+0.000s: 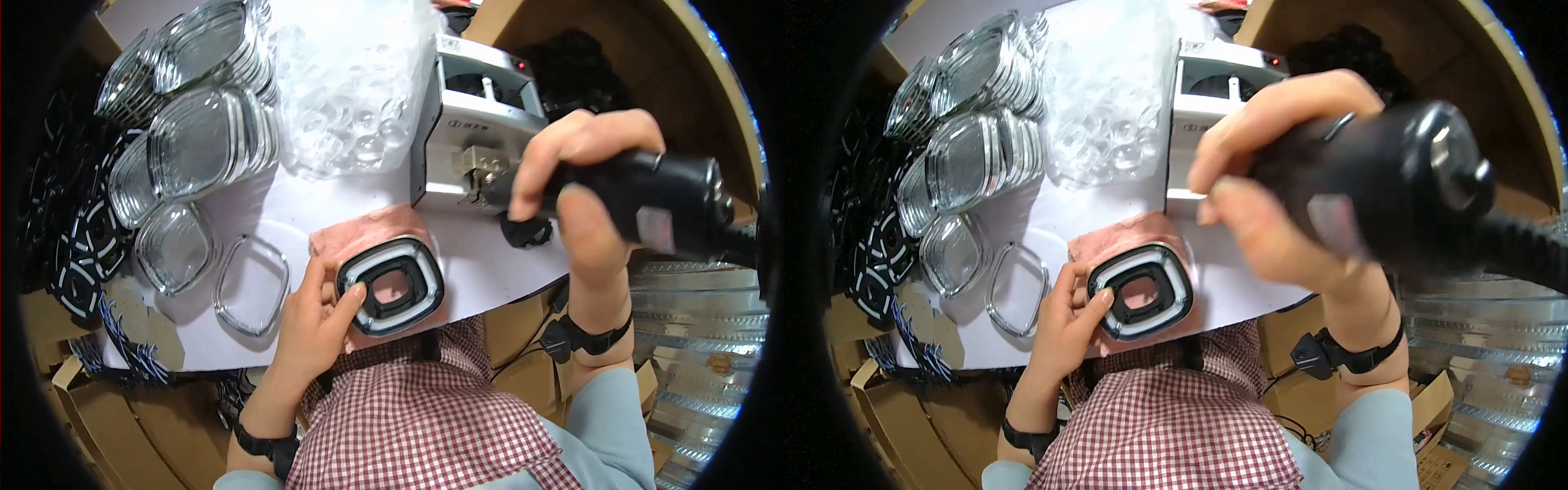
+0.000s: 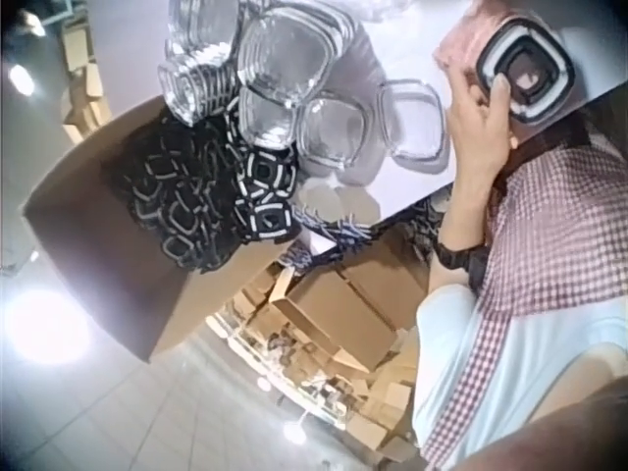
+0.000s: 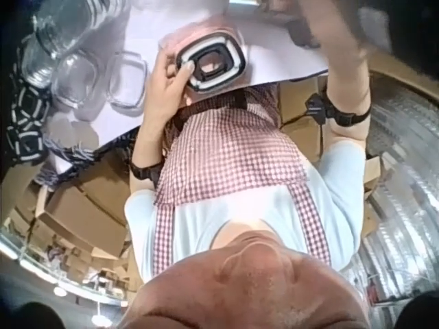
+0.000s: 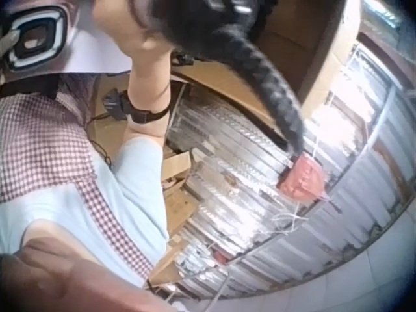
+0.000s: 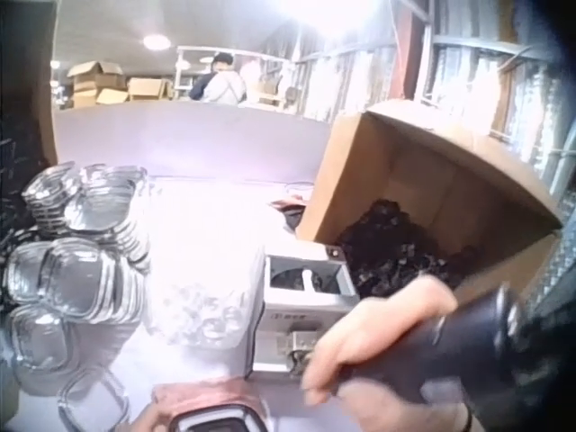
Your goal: Assembling electronic components into plastic housings using an electric screwdriver.
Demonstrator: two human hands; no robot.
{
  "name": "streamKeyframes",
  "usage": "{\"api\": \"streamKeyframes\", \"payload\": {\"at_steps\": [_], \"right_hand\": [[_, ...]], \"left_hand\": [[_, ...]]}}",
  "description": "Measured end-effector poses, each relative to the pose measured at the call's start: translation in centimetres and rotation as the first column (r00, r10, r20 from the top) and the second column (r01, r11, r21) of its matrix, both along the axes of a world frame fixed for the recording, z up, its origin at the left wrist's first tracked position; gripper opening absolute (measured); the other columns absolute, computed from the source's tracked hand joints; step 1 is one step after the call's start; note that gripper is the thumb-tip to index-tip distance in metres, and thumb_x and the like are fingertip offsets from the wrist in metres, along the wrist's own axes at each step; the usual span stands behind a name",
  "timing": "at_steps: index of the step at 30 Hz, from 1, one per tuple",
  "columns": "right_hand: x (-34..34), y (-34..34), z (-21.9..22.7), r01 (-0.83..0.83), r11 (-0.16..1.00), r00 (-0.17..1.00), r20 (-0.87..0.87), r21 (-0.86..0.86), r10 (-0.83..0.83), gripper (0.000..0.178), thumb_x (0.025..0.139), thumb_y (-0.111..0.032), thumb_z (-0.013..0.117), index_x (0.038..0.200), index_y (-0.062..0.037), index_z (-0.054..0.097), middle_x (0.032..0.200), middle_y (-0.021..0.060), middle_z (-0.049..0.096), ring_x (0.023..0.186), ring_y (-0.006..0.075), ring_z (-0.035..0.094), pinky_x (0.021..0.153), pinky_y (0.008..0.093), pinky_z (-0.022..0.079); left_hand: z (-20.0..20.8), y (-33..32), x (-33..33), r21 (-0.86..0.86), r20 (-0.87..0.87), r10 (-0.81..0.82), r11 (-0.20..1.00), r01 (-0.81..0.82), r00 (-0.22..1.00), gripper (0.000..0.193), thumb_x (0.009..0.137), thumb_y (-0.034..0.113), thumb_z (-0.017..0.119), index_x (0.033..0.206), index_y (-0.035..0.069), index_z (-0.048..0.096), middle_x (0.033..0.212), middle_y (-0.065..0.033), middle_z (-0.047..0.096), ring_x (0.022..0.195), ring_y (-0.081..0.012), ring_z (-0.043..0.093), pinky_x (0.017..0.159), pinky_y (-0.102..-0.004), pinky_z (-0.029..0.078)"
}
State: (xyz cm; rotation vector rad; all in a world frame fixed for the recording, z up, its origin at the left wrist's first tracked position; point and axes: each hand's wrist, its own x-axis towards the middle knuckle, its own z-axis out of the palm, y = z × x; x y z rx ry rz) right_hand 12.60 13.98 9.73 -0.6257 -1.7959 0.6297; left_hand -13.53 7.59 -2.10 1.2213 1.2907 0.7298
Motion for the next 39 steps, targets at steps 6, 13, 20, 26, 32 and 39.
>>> {"api": "streamKeyframes", "payload": {"at_steps": [6,13,20,26,32,39], "right_hand": [[0.2,-1.5,-0.2,-0.027,0.98,0.957,-0.289,-0.196,-0.032,0.028,0.091,-0.017,0.053,0.117,-0.0043,0.05,0.083,0.0121,0.056,0.056,0.0109,0.047,0.055,0.0235,0.041],[-1.3,-3.2,-1.2,-0.217,0.947,0.875,-0.477,-0.239,0.08,0.026,0.095,-0.02,0.056,0.116,-0.0058,0.048,0.086,0.0106,0.057,0.056,0.011,0.051,0.057,0.0241,0.043],[-1.1,-2.5,-1.5,-0.289,0.935,0.87,-0.464,-0.207,0.166,0.026,0.094,-0.021,0.055,0.116,-0.008,0.048,0.091,0.0079,0.057,0.06,0.0099,0.053,0.063,0.025,0.043],[-1.4,-2.2,-1.1,-0.21,0.95,0.91,-0.402,-0.233,0.102,0.026,0.094,-0.02,0.056,0.115,-0.0075,0.048,0.088,0.0083,0.057,0.056,0.0105,0.052,0.061,0.0251,0.044],[-2.5,-2.8,-1.6,-0.128,0.949,0.895,-0.446,-0.287,-0.014,0.026,0.093,-0.019,0.059,0.112,-0.0072,0.045,0.085,0.0108,0.056,0.054,0.0126,0.051,0.053,0.0234,0.044],[-3.0,-2.9,-2.1,-0.09,0.949,0.893,-0.446,-0.303,-0.058,0.027,0.093,-0.02,0.062,0.109,-0.0077,0.044,0.083,0.011,0.057,0.054,0.0127,0.051,0.053,0.0237,0.046]], "left_hand": [[-0.7,0.1,-0.1,0.019,-0.042,-0.015,1.0,0.016,0.999,0.031,0.095,0.027,0.063,0.108,0.001,0.051,0.06,-0.0068,0.059,0.048,-0.0101,0.051,0.047,-0.027,0.037],[-1.2,0.0,-0.2,0.053,-0.019,-0.012,0.999,0.013,1.0,0.031,0.095,0.027,0.063,0.108,0.001,0.051,0.059,-0.0069,0.058,0.047,-0.0108,0.051,0.046,-0.0278,0.036],[0.1,0.3,-0.3,-0.077,-0.039,-0.053,0.996,0.05,0.998,0.024,0.096,0.012,0.061,0.114,0.002,0.049,0.078,-0.0017,0.064,0.064,-0.0018,0.053,0.054,-0.0181,0.04],[0.3,0.0,-0.2,-0.049,-0.054,-0.059,0.997,0.057,0.997,0.026,0.094,0.01,0.062,0.115,0.002,0.048,0.081,-0.0019,0.065,0.067,-0.0022,0.053,0.057,-0.018,0.041],[0.4,0.0,-0.2,0.007,-0.103,-0.075,0.997,0.076,0.992,0.03,0.093,0.009,0.063,0.118,0.0,0.048,0.079,-0.0051,0.067,0.064,-0.0029,0.055,0.055,-0.0185,0.042],[-0.2,-0.3,-0.4,0.022,-0.087,-0.078,0.997,0.08,0.993,0.033,0.094,0.007,0.062,0.121,-0.002,0.046,0.08,-0.0058,0.068,0.062,-0.0021,0.056,0.052,-0.0168,0.041]]}}
